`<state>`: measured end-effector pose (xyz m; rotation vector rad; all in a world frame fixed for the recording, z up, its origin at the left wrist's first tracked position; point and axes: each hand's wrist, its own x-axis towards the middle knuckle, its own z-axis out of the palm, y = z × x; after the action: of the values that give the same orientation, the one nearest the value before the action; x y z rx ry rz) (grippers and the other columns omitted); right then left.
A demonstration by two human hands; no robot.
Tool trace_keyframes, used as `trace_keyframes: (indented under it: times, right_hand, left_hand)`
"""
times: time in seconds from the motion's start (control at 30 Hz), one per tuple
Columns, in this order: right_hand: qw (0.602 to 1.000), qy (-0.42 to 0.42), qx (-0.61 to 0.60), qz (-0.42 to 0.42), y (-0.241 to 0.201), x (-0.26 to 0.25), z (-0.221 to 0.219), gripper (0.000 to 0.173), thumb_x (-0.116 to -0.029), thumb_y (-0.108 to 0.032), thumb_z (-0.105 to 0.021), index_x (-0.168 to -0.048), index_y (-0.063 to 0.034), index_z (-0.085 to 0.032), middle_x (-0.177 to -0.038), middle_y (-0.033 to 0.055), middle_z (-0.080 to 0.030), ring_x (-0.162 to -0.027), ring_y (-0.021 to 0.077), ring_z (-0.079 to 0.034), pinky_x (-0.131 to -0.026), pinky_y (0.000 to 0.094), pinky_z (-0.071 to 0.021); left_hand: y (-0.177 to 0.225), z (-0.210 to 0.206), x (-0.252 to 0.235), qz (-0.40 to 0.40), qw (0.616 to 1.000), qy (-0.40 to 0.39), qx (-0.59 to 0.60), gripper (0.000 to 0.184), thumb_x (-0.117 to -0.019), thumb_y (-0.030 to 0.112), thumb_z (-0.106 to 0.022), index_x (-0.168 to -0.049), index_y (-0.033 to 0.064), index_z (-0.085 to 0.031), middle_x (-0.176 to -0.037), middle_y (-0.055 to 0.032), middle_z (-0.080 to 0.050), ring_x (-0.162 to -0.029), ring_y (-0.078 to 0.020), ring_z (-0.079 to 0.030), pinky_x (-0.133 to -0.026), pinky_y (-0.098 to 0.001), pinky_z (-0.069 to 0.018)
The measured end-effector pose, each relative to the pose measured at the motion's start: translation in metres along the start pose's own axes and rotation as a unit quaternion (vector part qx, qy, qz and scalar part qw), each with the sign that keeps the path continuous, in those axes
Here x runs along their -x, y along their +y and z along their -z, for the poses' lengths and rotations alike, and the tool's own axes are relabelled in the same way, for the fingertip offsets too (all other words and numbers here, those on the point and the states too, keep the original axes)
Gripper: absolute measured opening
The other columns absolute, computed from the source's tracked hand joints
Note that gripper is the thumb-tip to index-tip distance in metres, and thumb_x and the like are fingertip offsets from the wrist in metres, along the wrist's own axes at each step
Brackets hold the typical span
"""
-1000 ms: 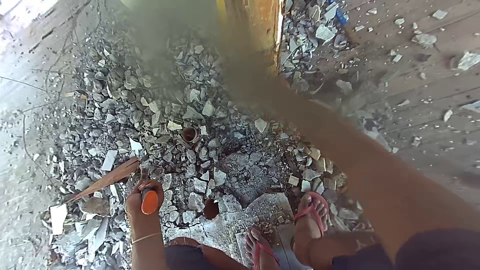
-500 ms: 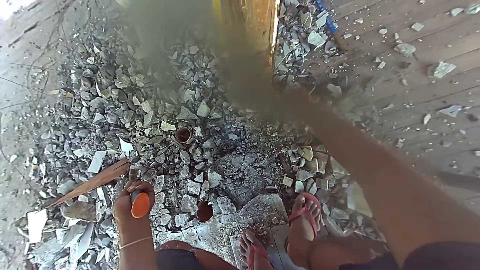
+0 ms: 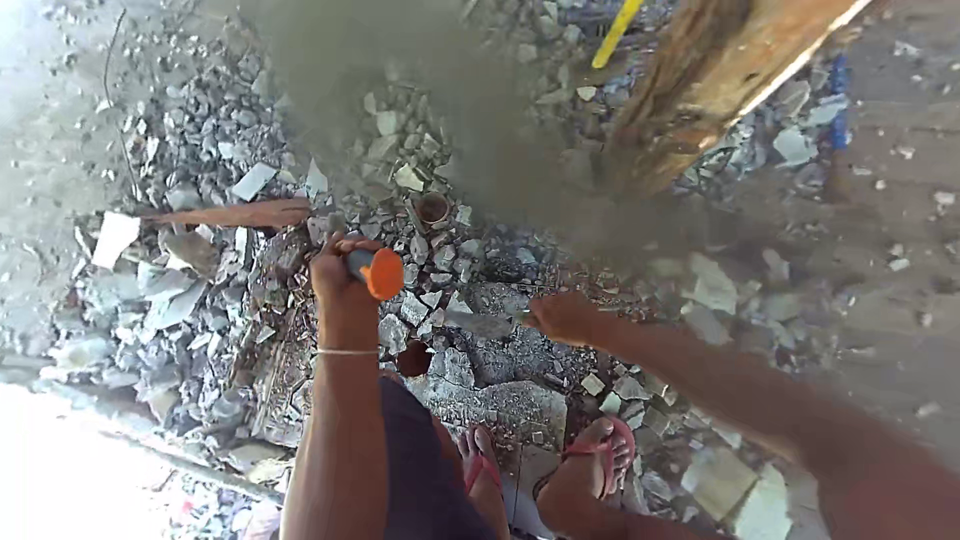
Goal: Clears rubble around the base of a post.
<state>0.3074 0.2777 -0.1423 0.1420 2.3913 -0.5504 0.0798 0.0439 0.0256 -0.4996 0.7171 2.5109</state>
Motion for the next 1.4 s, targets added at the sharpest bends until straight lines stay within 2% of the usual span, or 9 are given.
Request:
trace_keyframes:
  times: [0.2, 0.33, 0.47, 0.6, 0.73, 0.93, 1.17, 1.27, 1.4]
  right_hand:
    - [0.999, -0.012, -0.007, -0.035, -0.024, -0.056, -0.005, 0.061, -0.1039, -0.062, -0.042, -0.127, -0.0092, -0.062, -0.111, 0.0248, -0.07, -0.105, 0.0488, -0.067, -0.085, 0.0722, -0.0515]
    - [0.985, 0.055, 0.012, -0.165, 0.018, -0.084, 0.023, 0.057, -0.1033, -0.061, -0.046, -0.129, -0.014, -0.065, -0.112, 0.0223, -0.071, -0.106, 0.0462, -0.068, -0.086, 0.07, -0.052]
    - [0.957, 0.139, -0.109, -0.231, -0.013, -0.065, 0.014, 0.063, -0.1077, -0.058, -0.034, -0.123, -0.0041, -0.063, -0.104, 0.0236, -0.07, -0.1, 0.043, -0.07, -0.083, 0.0643, -0.0546]
    - [0.977, 0.051, -0.176, -0.111, -0.055, -0.05, -0.014, 0.07, -0.1061, -0.063, -0.032, -0.125, -0.0036, -0.063, -0.102, 0.023, -0.07, -0.098, 0.0418, -0.07, -0.086, 0.0655, -0.0542]
    - [0.998, -0.055, -0.001, 0.031, -0.071, -0.07, -0.051, 0.066, -0.1019, -0.068, -0.036, -0.114, -0.0099, -0.064, -0.098, 0.0206, -0.07, -0.096, 0.0435, -0.07, -0.078, 0.0698, -0.0528]
    - [0.997, -0.022, -0.003, -0.074, -0.031, -0.082, -0.038, 0.065, -0.1006, -0.07, -0.041, -0.115, -0.0129, -0.07, -0.106, 0.0183, -0.072, -0.103, 0.041, -0.069, -0.085, 0.0684, -0.0525]
    - [0.993, -0.036, -0.075, -0.084, -0.091, -0.04, -0.124, 0.071, -0.1035, -0.068, -0.028, -0.121, -0.008, -0.063, -0.102, 0.0213, -0.071, -0.098, 0.0426, -0.07, -0.08, 0.0659, -0.0549]
    - [0.999, -0.037, -0.014, -0.011, -0.104, -0.059, -0.101, 0.065, -0.1036, -0.066, -0.035, -0.12, -0.0089, -0.063, -0.101, 0.0222, -0.071, -0.096, 0.0454, -0.07, -0.078, 0.0685, -0.0535]
    - [0.991, 0.094, -0.03, -0.096, -0.042, -0.073, -0.046, 0.057, -0.1058, -0.06, -0.039, -0.126, -0.0136, -0.066, -0.106, 0.0212, -0.073, -0.1, 0.0448, -0.07, -0.083, 0.0701, -0.0531]
  left_hand:
    - [-0.017, -0.005, -0.003, 0.007, 0.996, -0.089, 0.0, 0.026, -0.1059, 0.018, -0.037, -0.085, 0.0143, -0.051, -0.072, 0.0005, -0.057, -0.066, -0.0092, -0.062, -0.066, -0.0227, -0.0562]
    - [-0.012, -0.019, -0.024, 0.028, 0.994, -0.009, 0.105, 0.04, -0.1061, 0.026, -0.033, -0.073, 0.0126, -0.05, -0.06, -0.0016, -0.054, -0.053, -0.0127, -0.058, -0.055, -0.0263, -0.0529]
    - [0.001, -0.023, -0.024, 0.024, 0.991, 0.001, 0.13, 0.039, -0.1059, 0.026, -0.035, -0.072, 0.0136, -0.049, -0.058, -0.0007, -0.053, -0.052, -0.0126, -0.057, -0.055, -0.0267, -0.0544]
    - [0.015, -0.023, -0.019, -0.022, 0.996, 0.015, 0.088, 0.025, -0.1022, 0.016, -0.037, -0.081, 0.0119, -0.05, -0.065, -0.0037, -0.055, -0.057, -0.0147, -0.059, -0.056, -0.03, -0.0556]
    - [0.028, -0.014, -0.018, -0.057, 0.994, 0.029, 0.088, 0.013, -0.098, 0.012, -0.041, -0.09, 0.0067, -0.05, -0.072, -0.0106, -0.059, -0.063, -0.0193, -0.063, -0.061, -0.034, -0.0581]
    - [0.054, -0.006, -0.005, -0.087, 0.989, 0.017, 0.12, 0.026, -0.1027, 0.017, -0.037, -0.085, 0.0039, -0.051, -0.067, -0.0102, -0.058, -0.06, -0.0184, -0.061, -0.061, -0.031, -0.056]
    - [0.073, 0.002, 0.003, -0.123, 0.986, -0.01, 0.108, 0.029, -0.1032, 0.021, -0.033, -0.086, 0.0055, -0.051, -0.066, -0.0097, -0.056, -0.06, -0.02, -0.06, -0.062, -0.0356, -0.0568]
    - [0.07, 0.003, -0.003, -0.134, 0.985, -0.009, 0.109, 0.027, -0.1013, 0.018, -0.033, -0.081, 0.0076, -0.049, -0.062, -0.0074, -0.052, -0.056, -0.0184, -0.057, -0.06, -0.034, -0.0553]
    - [0.071, 0.003, -0.001, -0.12, 0.987, 0.012, 0.107, 0.029, -0.105, 0.021, -0.035, -0.086, 0.006, -0.051, -0.068, -0.0091, -0.056, -0.062, -0.018, -0.061, -0.063, -0.0325, -0.0561]
